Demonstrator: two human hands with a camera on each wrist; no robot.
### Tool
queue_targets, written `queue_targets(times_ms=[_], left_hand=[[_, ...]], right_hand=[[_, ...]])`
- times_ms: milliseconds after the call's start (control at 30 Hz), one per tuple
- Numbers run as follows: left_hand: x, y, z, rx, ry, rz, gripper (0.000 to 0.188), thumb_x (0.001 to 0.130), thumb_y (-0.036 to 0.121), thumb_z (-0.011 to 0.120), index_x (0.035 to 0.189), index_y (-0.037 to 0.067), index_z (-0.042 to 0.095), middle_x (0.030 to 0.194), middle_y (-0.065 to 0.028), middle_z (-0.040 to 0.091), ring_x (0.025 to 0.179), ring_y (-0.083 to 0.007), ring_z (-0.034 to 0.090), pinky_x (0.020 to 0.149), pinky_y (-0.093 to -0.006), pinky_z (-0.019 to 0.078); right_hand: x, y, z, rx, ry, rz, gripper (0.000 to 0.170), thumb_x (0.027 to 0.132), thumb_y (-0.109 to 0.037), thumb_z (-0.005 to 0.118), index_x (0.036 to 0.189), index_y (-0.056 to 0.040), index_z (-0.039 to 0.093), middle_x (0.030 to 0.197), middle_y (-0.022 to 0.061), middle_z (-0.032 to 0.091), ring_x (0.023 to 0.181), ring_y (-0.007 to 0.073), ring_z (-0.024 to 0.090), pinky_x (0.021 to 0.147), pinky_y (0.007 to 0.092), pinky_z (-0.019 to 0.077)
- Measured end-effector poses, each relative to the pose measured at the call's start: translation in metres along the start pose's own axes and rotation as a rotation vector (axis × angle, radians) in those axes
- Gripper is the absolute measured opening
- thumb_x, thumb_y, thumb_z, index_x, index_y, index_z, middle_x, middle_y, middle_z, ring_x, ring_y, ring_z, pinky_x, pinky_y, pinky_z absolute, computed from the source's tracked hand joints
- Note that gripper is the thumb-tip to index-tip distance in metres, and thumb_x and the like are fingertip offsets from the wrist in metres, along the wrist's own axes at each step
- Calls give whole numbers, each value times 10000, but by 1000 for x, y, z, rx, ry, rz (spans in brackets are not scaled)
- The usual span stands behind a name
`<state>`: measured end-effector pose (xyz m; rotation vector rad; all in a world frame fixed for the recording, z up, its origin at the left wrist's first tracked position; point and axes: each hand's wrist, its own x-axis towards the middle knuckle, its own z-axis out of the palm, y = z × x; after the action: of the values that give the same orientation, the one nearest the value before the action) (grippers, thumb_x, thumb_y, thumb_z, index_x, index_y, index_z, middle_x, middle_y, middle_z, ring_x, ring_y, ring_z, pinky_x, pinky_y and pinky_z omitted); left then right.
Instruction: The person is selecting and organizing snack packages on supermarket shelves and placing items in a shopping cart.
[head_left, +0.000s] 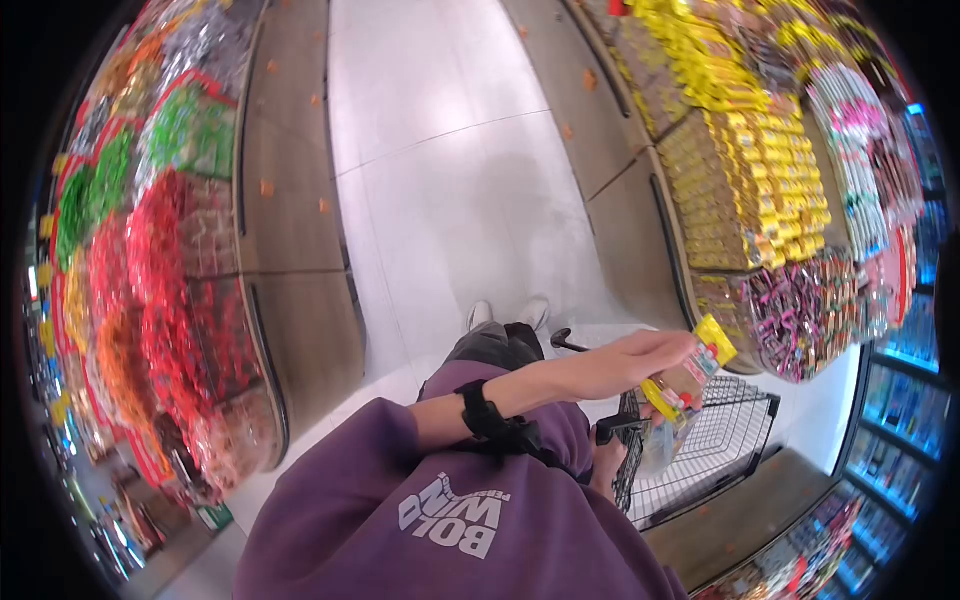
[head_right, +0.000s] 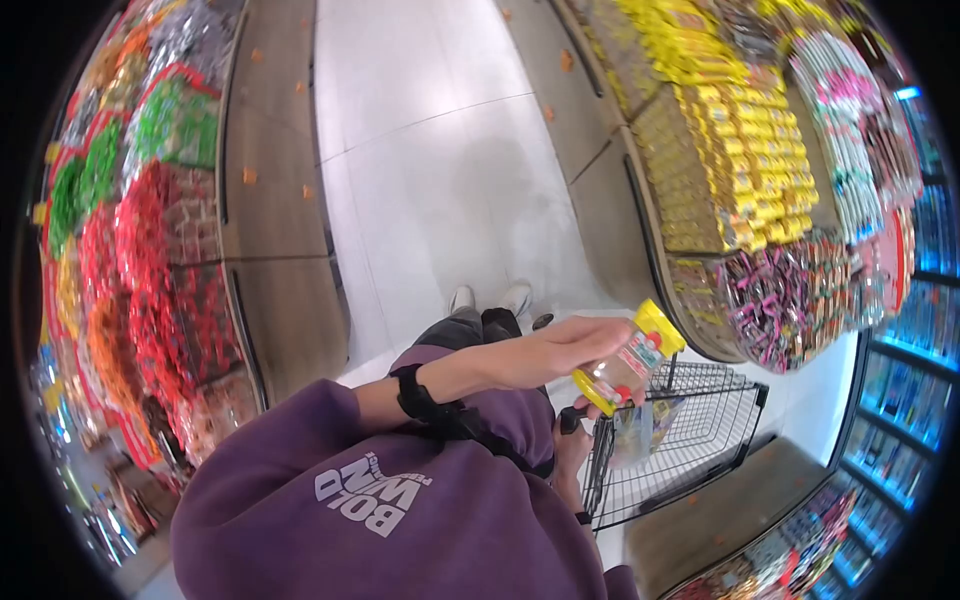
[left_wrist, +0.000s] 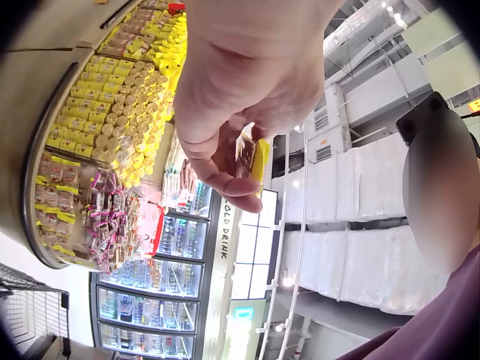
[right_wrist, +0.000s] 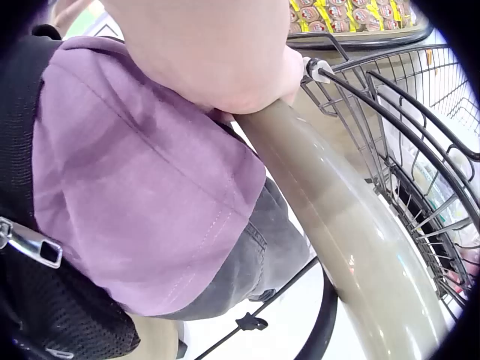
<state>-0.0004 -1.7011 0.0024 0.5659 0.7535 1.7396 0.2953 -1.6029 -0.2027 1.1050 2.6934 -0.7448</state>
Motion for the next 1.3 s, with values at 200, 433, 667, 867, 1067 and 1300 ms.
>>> queue_targets(times_ms=[200, 433, 667, 867, 1067, 1300], left_hand=[[-57, 7, 12, -107, 65, 37, 470, 1120, 401, 346, 1331, 5, 486, 1054, -19, 621, 853, -48, 597, 715, -221, 522], [-137, -10, 26, -166, 122, 99, 496, 1113, 415, 378, 1376, 6, 476, 1039, 6, 573, 943, -49, 522, 813, -242, 486], [-189, -30, 49, -142, 155, 108, 489, 1105, 437, 397, 1264, -1, 548, 1109, -14, 586, 1032, -94, 512, 924, -280, 463], [-270, -12, 19, -15, 435, 259, 482, 1086, 489, 391, 1273, 66, 528, 1017, -97, 718, 777, -139, 681, 619, -260, 544], [-387, -8, -6, 116, 897, 545, 587, 1108, 457, 264, 1346, -17, 516, 1064, -163, 698, 710, -155, 650, 592, -263, 500], [-412, -59, 53, 79, 1006, 602, 619, 1118, 441, 226, 1433, -39, 458, 1063, -158, 671, 662, -141, 611, 563, -234, 477]], right_hand=[[-17, 1, 10, -109, 113, -105, 371, 857, -312, 731, 754, 43, 707, 644, 211, 674, 592, 412, 678, 583, 484, 547], [-41, -36, -1, 9, -125, 15, 376, 943, -276, 676, 1074, 76, 673, 984, 246, 723, 925, 371, 715, 783, 442, 541], [-71, -40, 28, 100, 119, -447, 306, 862, -233, 642, 943, 58, 690, 785, 263, 676, 748, 477, 654, 664, 538, 472], [-108, -74, 17, -201, -112, -93, 357, 912, -277, 678, 872, 75, 717, 729, 234, 699, 718, 417, 703, 723, 468, 553], [-140, -69, 34, -26, -177, -192, 390, 905, -299, 691, 793, 75, 699, 687, 235, 681, 690, 405, 703, 661, 468, 530], [-170, -63, 53, -6, -197, -275, 353, 904, -292, 668, 797, 42, 705, 729, 267, 682, 729, 448, 690, 690, 498, 536]])
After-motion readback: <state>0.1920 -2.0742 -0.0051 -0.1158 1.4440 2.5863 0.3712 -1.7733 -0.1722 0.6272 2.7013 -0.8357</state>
